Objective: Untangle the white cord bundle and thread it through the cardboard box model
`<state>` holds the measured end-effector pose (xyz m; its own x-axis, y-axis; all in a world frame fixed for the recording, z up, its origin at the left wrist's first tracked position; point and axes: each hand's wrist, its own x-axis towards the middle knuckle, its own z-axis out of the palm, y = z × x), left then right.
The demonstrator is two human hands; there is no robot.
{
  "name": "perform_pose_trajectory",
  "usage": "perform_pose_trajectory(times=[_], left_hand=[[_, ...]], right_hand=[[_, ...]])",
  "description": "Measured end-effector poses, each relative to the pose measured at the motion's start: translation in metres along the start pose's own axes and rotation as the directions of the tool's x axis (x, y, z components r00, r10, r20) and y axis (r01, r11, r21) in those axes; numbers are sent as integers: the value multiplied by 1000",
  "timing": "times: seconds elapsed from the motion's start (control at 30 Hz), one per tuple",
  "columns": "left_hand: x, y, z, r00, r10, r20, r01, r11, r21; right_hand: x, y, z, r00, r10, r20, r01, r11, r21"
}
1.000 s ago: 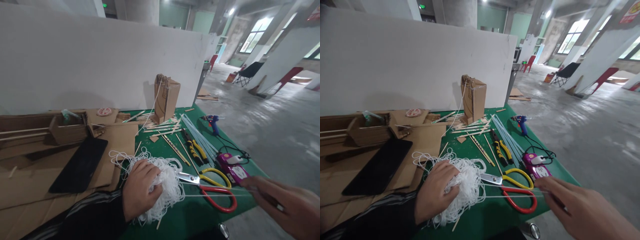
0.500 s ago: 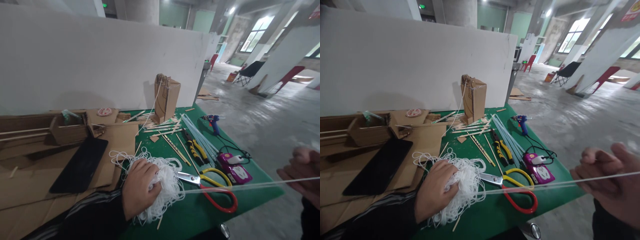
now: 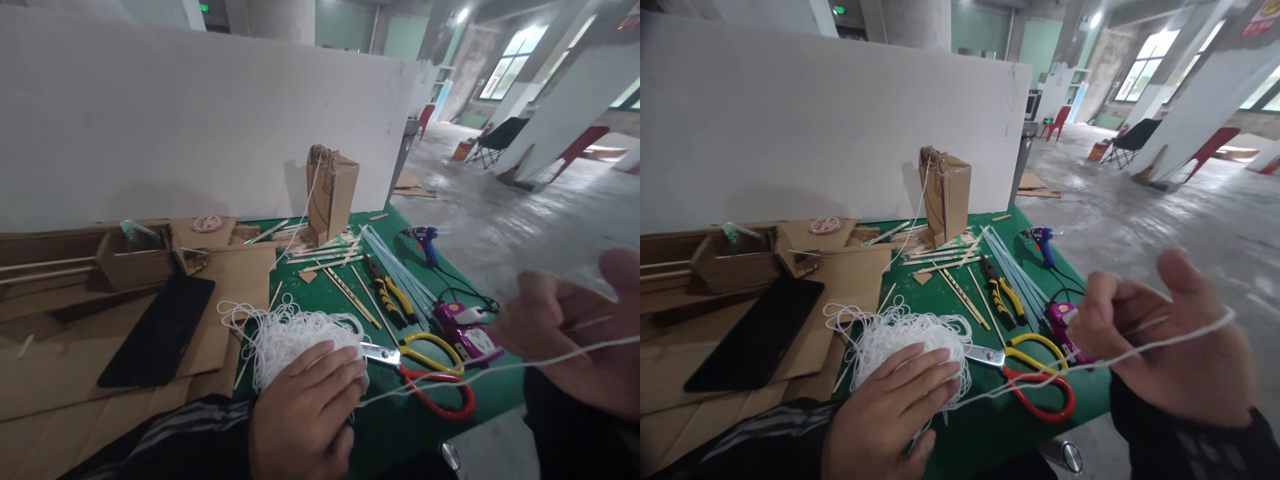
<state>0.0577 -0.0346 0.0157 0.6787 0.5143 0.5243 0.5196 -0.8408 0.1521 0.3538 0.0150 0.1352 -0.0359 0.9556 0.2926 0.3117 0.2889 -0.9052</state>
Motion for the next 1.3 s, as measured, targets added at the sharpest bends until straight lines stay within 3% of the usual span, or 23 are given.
perform_pose_trajectory(times=[0.03,0.1,0.23,0.3,0.4,0.53,0.63,0.7,0.73,0.87,1.03,1.17,1.23,1.3], left_hand=[[0,2,2,1000,-7,19,7,1000,5],[-1,4,6,997,-23,69,21,999,34],[0,2,2,985,-84,152,100,990,-101],[3,0,-8,964,-213,157,251,926,-281],[11,-6,-30,890,-421,177,447,723,-526],[21,-15,-54,828,-516,219,497,494,-713],[23,-18,-60,785,-551,284,524,344,-780],[23,-18,-60,770,-561,305,523,280,-805],[24,-17,-60,768,-561,307,520,269,-811],[24,-17,-60,789,-543,288,520,340,-784],[21,-20,-58,806,-542,236,519,456,-723],[14,-20,-50,795,-578,186,470,393,-790],[9,-20,-42,810,-570,136,467,488,-737],[4,-21,-32,855,-506,113,467,657,-592]], right_hand=[[5,-9,10,975,111,194,-153,964,217],[13,-20,30,895,137,425,-338,831,443],[26,-24,60,868,71,492,-379,735,563],[29,-18,69,874,69,480,-360,757,545],[26,-6,78,853,74,516,-315,862,397],[14,5,92,700,26,714,-234,953,194],[4,7,107,582,-21,813,-114,988,107],[-1,9,118,546,-18,837,-46,998,52],[-4,10,123,556,-13,831,-19,999,28],[-11,14,139,674,6,739,0,1000,-9],[-14,14,148,706,-45,706,-57,991,121],[-14,15,149,759,-143,635,-60,956,286],[-14,16,148,785,-138,604,-93,938,334],[-14,17,145,808,-125,575,-137,911,390]])
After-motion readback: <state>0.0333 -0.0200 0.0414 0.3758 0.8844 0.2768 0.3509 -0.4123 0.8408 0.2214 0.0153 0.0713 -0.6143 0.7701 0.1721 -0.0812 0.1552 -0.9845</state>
